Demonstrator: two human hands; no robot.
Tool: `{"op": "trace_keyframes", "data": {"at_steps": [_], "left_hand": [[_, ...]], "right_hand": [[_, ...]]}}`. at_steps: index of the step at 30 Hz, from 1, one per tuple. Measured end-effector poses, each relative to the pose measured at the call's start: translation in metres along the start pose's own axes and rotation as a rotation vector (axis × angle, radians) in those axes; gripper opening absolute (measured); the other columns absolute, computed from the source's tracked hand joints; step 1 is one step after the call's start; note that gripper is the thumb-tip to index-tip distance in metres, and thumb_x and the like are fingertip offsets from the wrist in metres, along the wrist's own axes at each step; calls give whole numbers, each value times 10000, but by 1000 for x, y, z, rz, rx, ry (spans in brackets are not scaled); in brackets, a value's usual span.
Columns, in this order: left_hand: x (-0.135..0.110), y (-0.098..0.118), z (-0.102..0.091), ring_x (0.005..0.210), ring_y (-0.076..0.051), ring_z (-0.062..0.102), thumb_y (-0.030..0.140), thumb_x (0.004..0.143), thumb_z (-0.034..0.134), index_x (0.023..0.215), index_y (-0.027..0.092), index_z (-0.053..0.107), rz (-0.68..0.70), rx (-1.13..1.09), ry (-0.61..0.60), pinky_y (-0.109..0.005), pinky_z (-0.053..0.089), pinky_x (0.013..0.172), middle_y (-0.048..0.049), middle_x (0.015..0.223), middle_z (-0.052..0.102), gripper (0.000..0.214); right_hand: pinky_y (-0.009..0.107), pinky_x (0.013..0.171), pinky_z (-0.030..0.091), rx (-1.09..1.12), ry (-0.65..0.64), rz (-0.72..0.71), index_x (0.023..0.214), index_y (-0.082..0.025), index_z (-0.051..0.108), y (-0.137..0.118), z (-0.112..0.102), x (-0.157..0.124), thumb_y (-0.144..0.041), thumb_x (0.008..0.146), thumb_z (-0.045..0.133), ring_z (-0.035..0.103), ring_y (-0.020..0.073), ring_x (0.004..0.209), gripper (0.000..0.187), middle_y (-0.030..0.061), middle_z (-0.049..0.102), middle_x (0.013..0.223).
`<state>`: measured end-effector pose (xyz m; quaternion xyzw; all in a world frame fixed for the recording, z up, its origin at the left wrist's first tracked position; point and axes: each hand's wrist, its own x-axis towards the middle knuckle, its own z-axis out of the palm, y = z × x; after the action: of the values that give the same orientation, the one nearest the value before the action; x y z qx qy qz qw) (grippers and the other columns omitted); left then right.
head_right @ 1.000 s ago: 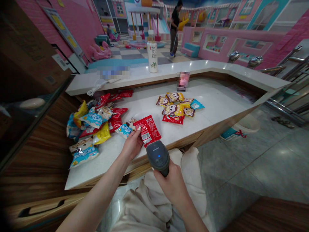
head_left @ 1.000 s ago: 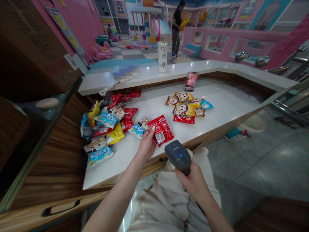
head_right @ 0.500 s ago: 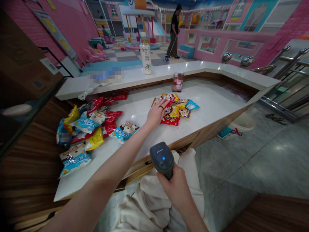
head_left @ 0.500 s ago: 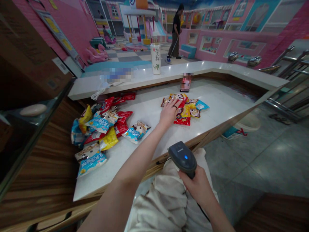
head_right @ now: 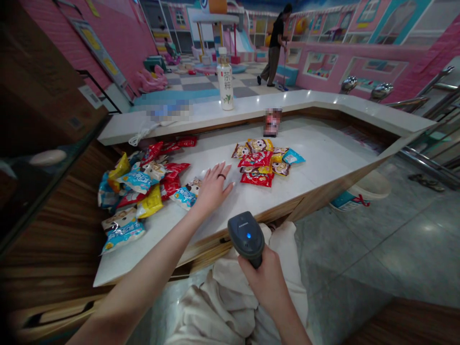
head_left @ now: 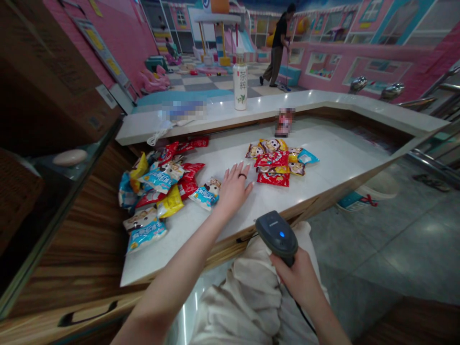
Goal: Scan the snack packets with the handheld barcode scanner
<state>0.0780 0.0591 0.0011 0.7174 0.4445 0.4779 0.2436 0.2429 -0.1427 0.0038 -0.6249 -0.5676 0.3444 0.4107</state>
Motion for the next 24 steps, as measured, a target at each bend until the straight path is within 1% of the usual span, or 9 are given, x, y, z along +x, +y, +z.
{"op": "trace_keyframes", "data": {"at_steps": [1,3,6,9,13,16,18,21,24], "left_hand": [[-13,-7,-13,1489,-365,278,239,762,729,1331,228,611,-36,84,30,-522,49,1235,-133,1548,436,581],[-37,-20,-36,1497,-386,245,209,764,708,1352,198,594,-75,260,48,-546,50,1231,-152,1566,404,600],[-62,-35,-58,1495,-388,252,235,806,666,1392,192,559,-84,424,30,-558,106,1226,-153,1570,396,598],[-73,-42,-65,1484,-382,286,280,850,624,1440,183,509,-82,456,-10,-557,182,1211,-162,1568,396,608],[-73,-48,-65,1486,-337,302,251,899,547,1453,170,495,-66,414,-9,-516,196,1218,-157,1570,395,563],[-68,-47,-67,1471,-293,343,198,903,523,1430,195,529,-82,283,1,-471,194,1227,-119,1553,434,527],[-65,-41,-67,1450,-272,383,193,892,554,1406,212,558,-122,120,3,-435,207,1228,-95,1531,471,515],[-63,-24,-65,1390,-251,468,223,856,658,1332,239,629,-260,-217,51,-364,247,1211,-69,1446,571,478],[-62,-9,-59,1316,-222,543,272,832,725,1246,243,681,-423,-586,148,-307,333,1156,-55,1350,649,417]], "right_hand": [[261,548,471,-2,-11,-1,719,-169,667,0,0,0,-316,793,620,579,192,582,171,11,645,594],[262,552,473,-6,-24,-5,739,-169,668,0,1,0,-310,801,616,584,193,589,163,15,652,611],[259,547,471,16,-25,-10,736,-177,655,-1,5,-1,-299,795,622,587,191,584,140,11,653,610],[249,505,444,45,-25,6,705,-185,637,-3,9,-2,-285,787,628,542,169,509,129,-18,601,531],[246,495,426,46,-43,16,712,-184,639,-6,8,-4,-291,799,628,517,160,485,138,-37,556,487],[247,497,428,29,-50,30,718,-183,636,-6,5,-5,-299,812,623,524,163,489,150,-35,564,495],[252,528,448,13,-26,22,702,-184,630,-6,3,-5,-289,801,625,550,169,532,144,-17,605,550],[252,527,451,17,-19,22,684,-191,613,-8,2,-4,-282,791,624,548,165,534,140,-17,601,562],[241,456,413,59,-53,87,706,-201,596,-12,2,-4,-287,791,628,514,151,451,125,-52,534,492]]}}
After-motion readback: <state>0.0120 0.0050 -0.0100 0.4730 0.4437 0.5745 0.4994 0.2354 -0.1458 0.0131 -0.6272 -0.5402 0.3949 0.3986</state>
